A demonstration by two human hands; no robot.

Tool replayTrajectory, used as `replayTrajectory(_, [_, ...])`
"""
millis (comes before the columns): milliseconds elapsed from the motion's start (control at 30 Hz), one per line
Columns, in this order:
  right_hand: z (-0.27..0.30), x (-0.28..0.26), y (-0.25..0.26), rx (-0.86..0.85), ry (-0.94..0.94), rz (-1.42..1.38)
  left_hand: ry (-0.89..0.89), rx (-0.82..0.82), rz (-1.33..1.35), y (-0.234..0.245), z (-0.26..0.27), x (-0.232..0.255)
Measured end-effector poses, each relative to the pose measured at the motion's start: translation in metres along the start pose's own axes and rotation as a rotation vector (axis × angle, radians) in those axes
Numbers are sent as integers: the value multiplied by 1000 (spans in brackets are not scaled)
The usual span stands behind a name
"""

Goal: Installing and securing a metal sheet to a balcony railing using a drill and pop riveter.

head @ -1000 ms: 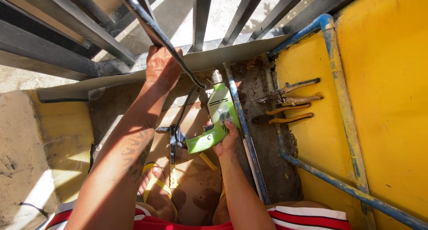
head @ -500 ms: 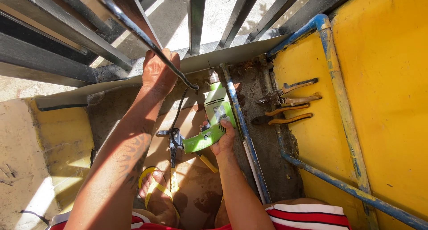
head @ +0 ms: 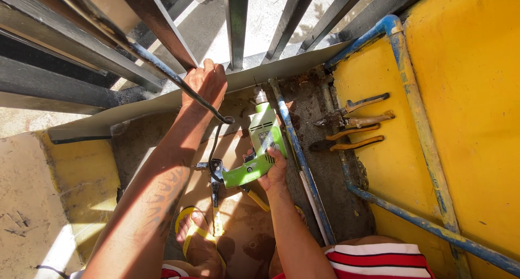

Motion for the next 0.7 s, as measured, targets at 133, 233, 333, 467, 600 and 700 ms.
replayTrajectory(133, [0, -1, 1, -17, -7, -13, 132, 155, 145, -20, -2, 3])
replayTrajectory(233, [0, -1, 2, -39, -30, -46, 66, 81, 33, -31, -6, 0])
replayTrajectory(333, [1, -3, 10, -41, -13, -59, 95, -12, 120, -41, -4, 0])
replayTrajectory(467, [-3, -2, 16, -4, 8, -60, 17, 15, 128, -42, -4, -3])
replayTrajectory(600, [-1, -6, 19, -31, 12, -102, 33, 30, 157, -41, -3, -3])
replayTrajectory(700, [-1, -11, 17, -52, 13, -107, 27, 6, 146, -26, -6, -3])
Point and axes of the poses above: each hand's wrist, its own z-axis away from the middle knuckle, its own y-axis out of the back of the hand, x = y × z, the point moved 2 cm from there along -z, towards the middle knuckle, and after that the axes turned 14 degrees about x, right-handed, at the moved point
